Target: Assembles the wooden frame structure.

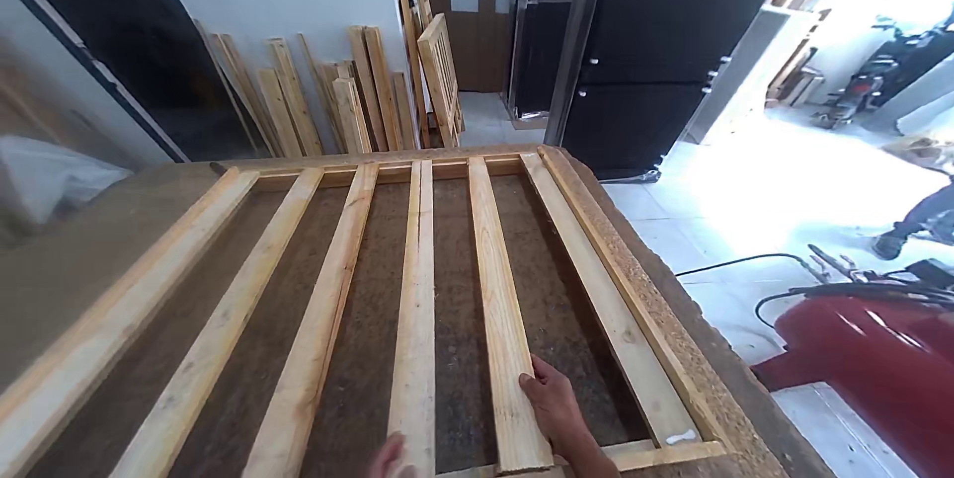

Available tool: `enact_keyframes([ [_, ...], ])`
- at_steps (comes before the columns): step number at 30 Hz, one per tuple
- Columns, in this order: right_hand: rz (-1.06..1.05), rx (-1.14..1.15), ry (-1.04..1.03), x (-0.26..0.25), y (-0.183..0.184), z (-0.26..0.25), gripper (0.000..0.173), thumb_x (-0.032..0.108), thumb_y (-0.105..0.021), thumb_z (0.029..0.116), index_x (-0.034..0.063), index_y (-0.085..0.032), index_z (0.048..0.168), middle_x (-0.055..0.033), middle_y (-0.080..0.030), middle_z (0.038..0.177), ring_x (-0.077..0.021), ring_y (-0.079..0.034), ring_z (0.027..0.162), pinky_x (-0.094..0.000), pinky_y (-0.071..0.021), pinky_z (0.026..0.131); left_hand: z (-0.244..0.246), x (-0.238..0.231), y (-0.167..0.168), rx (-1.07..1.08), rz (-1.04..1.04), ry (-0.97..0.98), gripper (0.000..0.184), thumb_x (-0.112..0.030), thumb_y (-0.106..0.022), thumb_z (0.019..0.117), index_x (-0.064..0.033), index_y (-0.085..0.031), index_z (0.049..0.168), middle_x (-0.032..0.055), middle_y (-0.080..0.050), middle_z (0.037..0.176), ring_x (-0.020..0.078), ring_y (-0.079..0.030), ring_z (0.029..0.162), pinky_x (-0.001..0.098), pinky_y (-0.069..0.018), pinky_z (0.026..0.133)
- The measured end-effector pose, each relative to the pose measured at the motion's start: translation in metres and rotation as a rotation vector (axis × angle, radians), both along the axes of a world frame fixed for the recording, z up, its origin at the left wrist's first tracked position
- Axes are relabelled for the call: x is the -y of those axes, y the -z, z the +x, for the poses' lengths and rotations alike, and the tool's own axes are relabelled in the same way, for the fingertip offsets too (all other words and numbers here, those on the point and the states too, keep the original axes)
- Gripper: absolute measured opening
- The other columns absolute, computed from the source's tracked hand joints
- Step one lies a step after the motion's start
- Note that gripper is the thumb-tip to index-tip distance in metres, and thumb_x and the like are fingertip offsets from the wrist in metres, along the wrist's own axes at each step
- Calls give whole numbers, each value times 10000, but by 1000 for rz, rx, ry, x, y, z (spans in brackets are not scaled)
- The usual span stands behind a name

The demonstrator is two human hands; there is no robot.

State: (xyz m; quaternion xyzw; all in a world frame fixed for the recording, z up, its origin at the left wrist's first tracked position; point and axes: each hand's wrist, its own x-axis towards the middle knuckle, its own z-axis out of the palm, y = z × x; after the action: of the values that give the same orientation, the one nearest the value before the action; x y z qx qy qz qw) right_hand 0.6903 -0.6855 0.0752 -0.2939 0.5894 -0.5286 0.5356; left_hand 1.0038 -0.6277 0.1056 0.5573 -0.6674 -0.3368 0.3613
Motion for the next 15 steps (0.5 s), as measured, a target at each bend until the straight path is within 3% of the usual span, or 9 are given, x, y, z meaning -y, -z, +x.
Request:
enact_keyframes([
  [4,24,-56,-148,-5,-3,-26,442,73,-571,990,55,-580,1432,-104,-751,1155,-205,-755,971,-401,-648,857,-109,-1,-1,-61,319,130,743,-366,-642,1001,49,-360,1549,193,-639,1379,276,-657,1242,482,-526,1082],
  [6,24,-47,-137,-8,-4,-35,451,79,-559,994,54,-566,1444,-101,-747,1165,-199,-752,977,-392,-645,859,-138,12,-5,29,477,171,769,-392,-620,1017,-6,-292,1596,137,-694,1314,251,-696,1175,493,-540,1055],
  [9,41,-33,-117,-5,4,-37,453,87,-554,1000,55,-555,1452,-102,-739,1178,-186,-747,987,-384,-640,868,-161,31,0,170,615,222,735,-416,-607,1017,-107,-315,1616,106,-761,1103,245,-743,991,503,-577,963],
  [15,171,-148,-177,0,24,-36,510,121,-544,1004,112,-494,1511,-99,-711,1239,-185,-721,1058,-414,-603,929,-172,44,6,386,764,262,718,-360,-641,998,-172,-336,1620,120,-743,1192,282,-719,1093,531,-535,1025],
])
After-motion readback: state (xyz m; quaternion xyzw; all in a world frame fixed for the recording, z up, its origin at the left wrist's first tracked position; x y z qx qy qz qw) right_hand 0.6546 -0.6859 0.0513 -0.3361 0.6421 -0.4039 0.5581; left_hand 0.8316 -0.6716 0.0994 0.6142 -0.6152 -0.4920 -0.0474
